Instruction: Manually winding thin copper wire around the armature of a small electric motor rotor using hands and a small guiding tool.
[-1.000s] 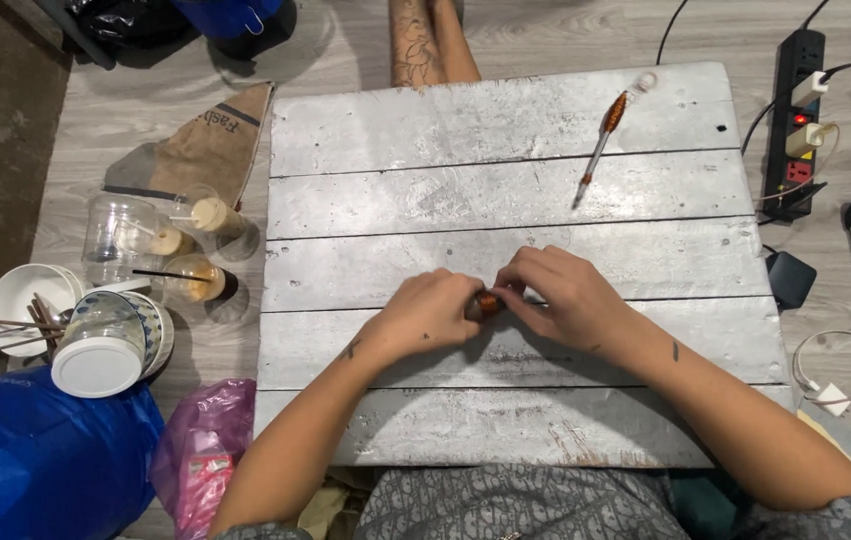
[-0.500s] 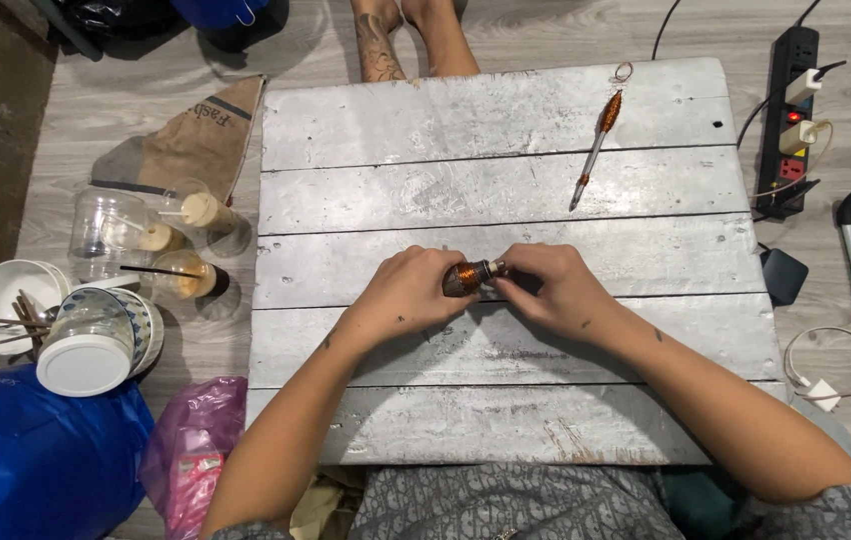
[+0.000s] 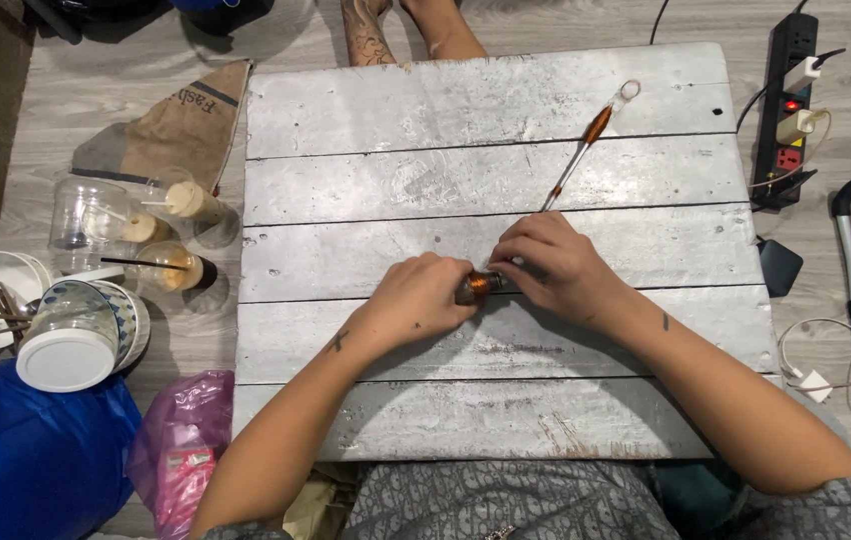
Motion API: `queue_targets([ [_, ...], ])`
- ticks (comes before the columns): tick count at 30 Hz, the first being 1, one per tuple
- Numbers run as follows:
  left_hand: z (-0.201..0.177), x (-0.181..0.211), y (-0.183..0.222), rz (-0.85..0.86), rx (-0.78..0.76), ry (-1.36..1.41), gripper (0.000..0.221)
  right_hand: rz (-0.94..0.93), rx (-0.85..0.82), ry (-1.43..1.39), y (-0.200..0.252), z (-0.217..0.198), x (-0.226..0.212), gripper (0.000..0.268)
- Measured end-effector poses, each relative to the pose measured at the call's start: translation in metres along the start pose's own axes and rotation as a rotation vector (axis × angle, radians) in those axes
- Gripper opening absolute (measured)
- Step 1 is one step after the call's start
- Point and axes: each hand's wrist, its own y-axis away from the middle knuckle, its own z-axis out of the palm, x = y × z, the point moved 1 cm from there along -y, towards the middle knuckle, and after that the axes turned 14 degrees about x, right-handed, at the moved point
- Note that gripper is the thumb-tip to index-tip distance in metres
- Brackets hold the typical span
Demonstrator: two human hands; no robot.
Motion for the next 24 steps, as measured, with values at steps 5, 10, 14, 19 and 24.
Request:
queue_targets([
  [5,-0.010,-0.006,0.001,-0.035,0.048,-0.021,0.029,-0.099,-0.055,0.024,-0.002,0.001,-0.020,0.012],
  [10,-0.019,0.000,0.000,-0.065,0.090,-0.021,0.027,-0.147,-0.060,0.055,0.005,0.005,-0.015,0.013],
  [14,-0.025,0.002,0.001,-0.093,0.149,0.071,0.022,-0.135,-0.042,0.061,0.008,0.007,-0.013,0.014],
  [19,-0.036,0.013,0.003,-0.096,0.169,0.106,0.022,-0.055,-0.051,0.014,-0.001,0.000,-0.020,0.013],
  [24,-0.027,0.001,-0.003,-0.031,0.095,0.168,0.026,0.170,-0.084,-0.225,0.001,0.006,0.006,0.012],
])
